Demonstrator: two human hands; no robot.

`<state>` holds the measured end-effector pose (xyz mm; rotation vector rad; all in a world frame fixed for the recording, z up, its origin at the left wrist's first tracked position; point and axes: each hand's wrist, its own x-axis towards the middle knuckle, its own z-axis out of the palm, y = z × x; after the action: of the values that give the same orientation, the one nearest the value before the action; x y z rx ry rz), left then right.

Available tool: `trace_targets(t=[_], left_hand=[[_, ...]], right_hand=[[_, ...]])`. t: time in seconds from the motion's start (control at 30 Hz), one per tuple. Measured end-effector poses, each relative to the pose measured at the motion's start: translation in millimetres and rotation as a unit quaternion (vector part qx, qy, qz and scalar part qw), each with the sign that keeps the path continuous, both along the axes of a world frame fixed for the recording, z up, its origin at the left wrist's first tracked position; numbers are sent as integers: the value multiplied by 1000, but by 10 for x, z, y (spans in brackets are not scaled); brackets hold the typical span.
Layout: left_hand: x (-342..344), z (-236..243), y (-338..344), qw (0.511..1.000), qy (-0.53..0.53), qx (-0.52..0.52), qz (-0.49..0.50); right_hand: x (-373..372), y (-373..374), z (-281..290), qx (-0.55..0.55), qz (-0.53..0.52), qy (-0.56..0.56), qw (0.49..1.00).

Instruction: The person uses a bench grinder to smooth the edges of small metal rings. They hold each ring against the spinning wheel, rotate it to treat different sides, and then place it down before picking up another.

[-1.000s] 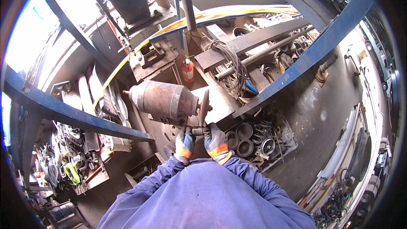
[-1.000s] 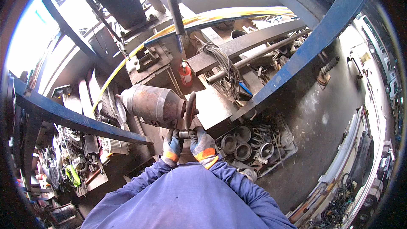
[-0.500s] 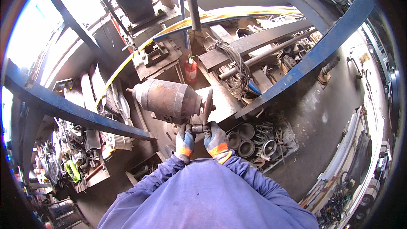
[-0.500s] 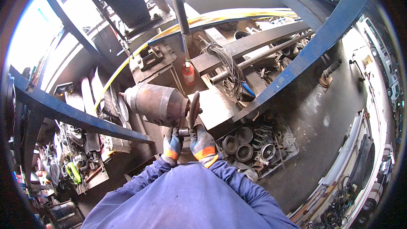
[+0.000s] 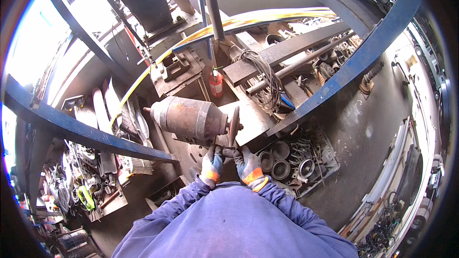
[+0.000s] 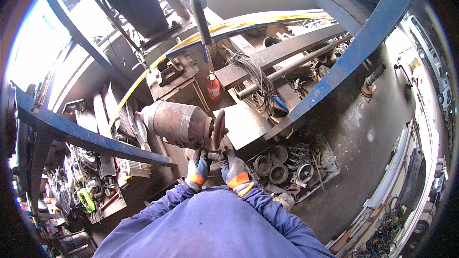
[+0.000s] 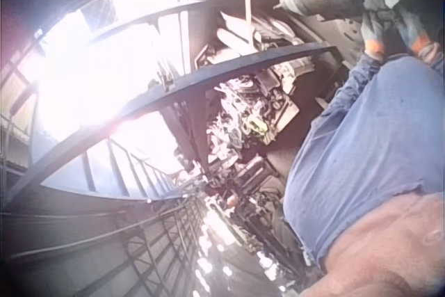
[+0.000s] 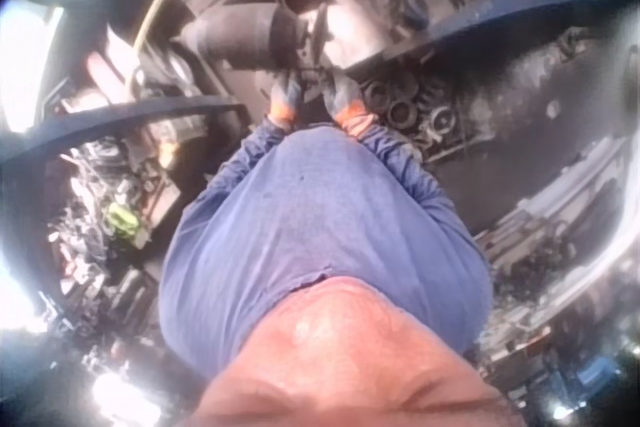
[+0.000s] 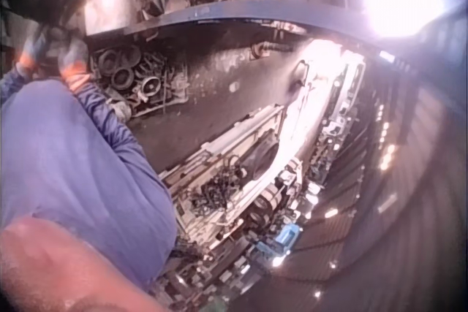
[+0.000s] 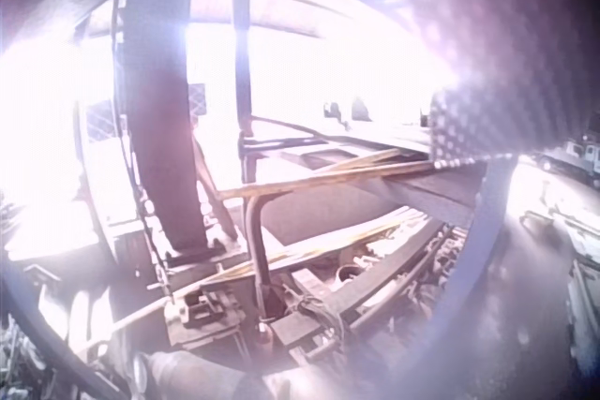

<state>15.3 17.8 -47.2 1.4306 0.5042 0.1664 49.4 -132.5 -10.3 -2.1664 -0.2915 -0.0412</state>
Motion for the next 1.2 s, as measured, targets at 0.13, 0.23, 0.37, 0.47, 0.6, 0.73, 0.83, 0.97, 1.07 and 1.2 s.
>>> trace_targets(t=[0.13,0.23,0.37,0.47,0.6,0.73,0.83,0.97,1.07,1.2], left_hand=[[4,-71,25,998,1,64,-16],[7,5,6,997,-4,71,-15],[23,139,-46,996,-22,86,-8],[40,90,-52,994,-18,107,-6],[35,208,-53,991,-5,135,-11],[54,330,-72,987,13,161,-11],[63,314,-65,984,25,175,-4],[42,235,-17,982,32,185,-6],[58,163,-58,987,-35,157,24],[43,315,-7,984,22,179,-11]], right_hand=[[70,-1,-95,49,6,15,999],[104,0,-90,88,16,-2,996],[94,-43,-91,100,21,37,994],[102,-81,-61,102,26,52,993],[113,-94,25,92,30,83,992],[100,-113,-139,86,47,60,993],[90,-99,-249,109,47,62,991],[98,-44,-58,134,40,74,987],[93,-51,-84,129,46,70,988],[82,-22,-54,111,43,64,991]])
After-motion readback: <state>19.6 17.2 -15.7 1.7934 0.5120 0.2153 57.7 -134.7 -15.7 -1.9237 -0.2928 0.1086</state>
